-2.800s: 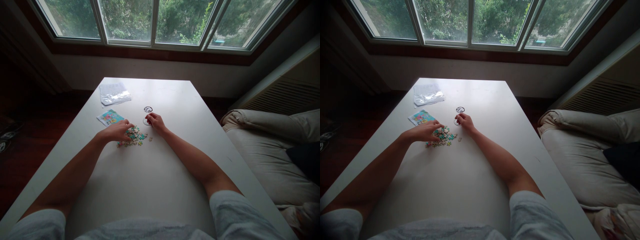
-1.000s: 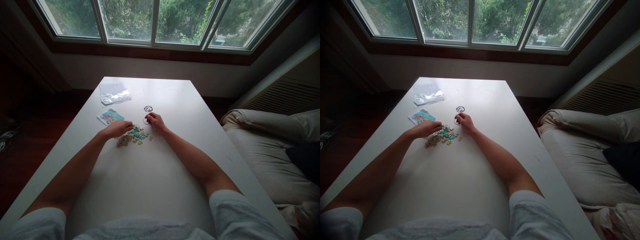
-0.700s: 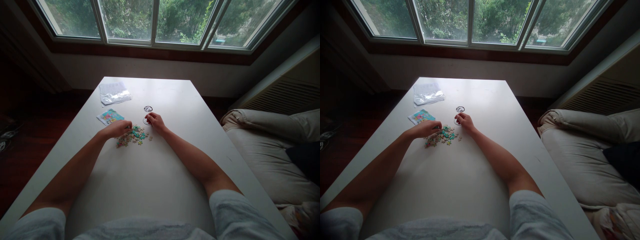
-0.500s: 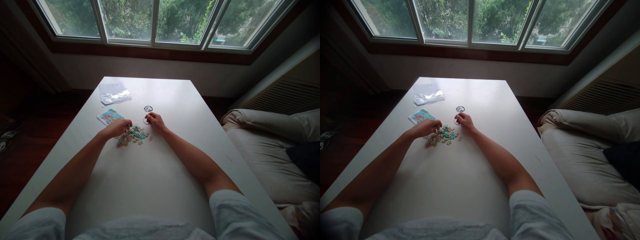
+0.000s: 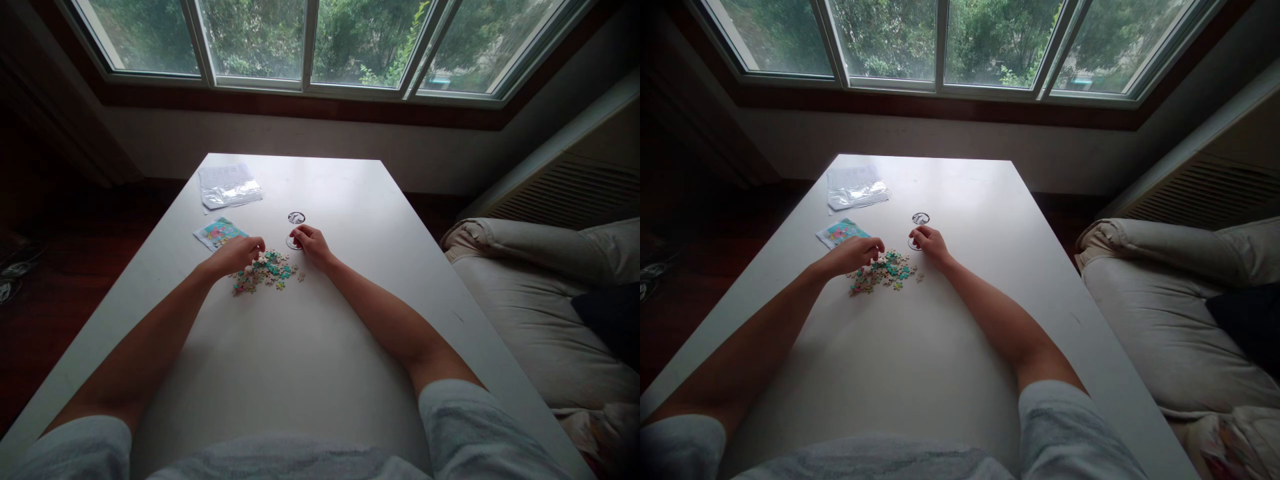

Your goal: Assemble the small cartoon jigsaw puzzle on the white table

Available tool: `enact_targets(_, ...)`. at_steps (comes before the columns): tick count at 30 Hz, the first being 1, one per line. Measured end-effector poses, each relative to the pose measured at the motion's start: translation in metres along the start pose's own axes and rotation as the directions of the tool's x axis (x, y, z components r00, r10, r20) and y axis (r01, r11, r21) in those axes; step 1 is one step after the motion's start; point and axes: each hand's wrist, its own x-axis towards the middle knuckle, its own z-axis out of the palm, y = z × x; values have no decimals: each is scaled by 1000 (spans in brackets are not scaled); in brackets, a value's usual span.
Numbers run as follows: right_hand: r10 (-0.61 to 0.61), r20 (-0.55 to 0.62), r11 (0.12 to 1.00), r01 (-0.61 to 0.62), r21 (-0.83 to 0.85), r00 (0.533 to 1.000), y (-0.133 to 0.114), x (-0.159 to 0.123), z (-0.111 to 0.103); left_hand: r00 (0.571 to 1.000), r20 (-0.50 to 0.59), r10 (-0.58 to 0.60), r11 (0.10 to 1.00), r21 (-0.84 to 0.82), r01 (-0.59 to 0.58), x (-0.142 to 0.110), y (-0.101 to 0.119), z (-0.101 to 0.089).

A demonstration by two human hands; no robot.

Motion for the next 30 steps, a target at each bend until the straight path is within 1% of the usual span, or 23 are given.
enact_targets(3,-2,5,1000,2,-7,1000,1,1,0,998,-37,41,995,89,-38,0,2,0)
enact_targets(6,-5,7,1000,5,-1,1000,2,1,0,996,-58,61,990,127,-53,1,1,2)
enact_targets(16,-1,8,1000,1,0,1000,-1,0,1,985,-82,154,980,138,-142,3,-5,5)
enact_targets(22,-15,13,1000,15,9,1000,1,0,0,986,-82,147,979,154,-133,0,2,4)
enact_targets(25,-23,15,1000,23,18,1000,2,0,0,974,-107,202,968,174,-181,1,8,12)
enact_targets(28,-30,15,999,30,18,999,1,0,0,938,-209,276,947,228,-228,1,20,30)
enact_targets(30,-26,15,1000,26,11,1000,0,0,0,924,-238,299,935,264,-234,0,32,45)
